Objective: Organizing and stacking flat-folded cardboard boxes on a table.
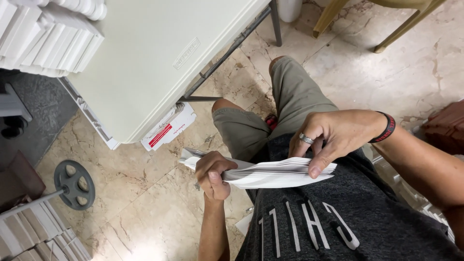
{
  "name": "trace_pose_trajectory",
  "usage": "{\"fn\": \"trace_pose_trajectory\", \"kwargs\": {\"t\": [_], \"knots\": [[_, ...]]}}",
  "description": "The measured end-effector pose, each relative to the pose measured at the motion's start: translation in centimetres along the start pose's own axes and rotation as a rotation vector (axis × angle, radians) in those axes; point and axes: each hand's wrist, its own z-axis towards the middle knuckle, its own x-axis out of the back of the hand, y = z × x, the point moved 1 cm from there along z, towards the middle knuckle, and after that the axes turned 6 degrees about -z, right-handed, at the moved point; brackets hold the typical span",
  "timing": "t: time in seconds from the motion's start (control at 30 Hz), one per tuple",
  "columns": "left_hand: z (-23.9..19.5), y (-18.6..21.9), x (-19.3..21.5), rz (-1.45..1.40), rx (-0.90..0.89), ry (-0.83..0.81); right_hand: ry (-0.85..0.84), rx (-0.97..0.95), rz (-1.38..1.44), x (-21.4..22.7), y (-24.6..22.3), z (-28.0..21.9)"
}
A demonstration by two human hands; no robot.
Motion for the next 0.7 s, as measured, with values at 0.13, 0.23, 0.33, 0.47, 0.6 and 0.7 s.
{"fn": "trace_pose_trajectory", "kwargs": {"t": [0.13, 0.23, 0.33, 0.47, 0.6, 0.7], "knots": [[-0.1, 0.0, -0.2, 0.015, 0.017, 0.011, 0.018, 0.024, -0.005, -0.3, 0.6, -0.3], [0.0, 0.1, -0.2, 0.047, 0.026, 0.04, 0.184, -0.009, -0.054, -1.0, 1.4, -0.9], [0.1, 0.3, -0.4, 0.055, 0.015, 0.052, 0.427, 0.009, -0.176, -1.2, 1.0, -0.8], [-0.1, 0.1, -0.3, 0.037, 0.049, 0.048, 0.341, 0.108, -0.265, -1.4, -0.8, -0.6], [-0.1, 0.2, -0.3, 0.029, 0.047, 0.049, 0.34, 0.0, -0.347, -1.2, -2.3, -0.2], [-0.1, 0.5, -0.2, 0.023, 0.057, 0.045, 0.288, 0.012, -0.246, -0.8, -1.5, 0.0]]}}
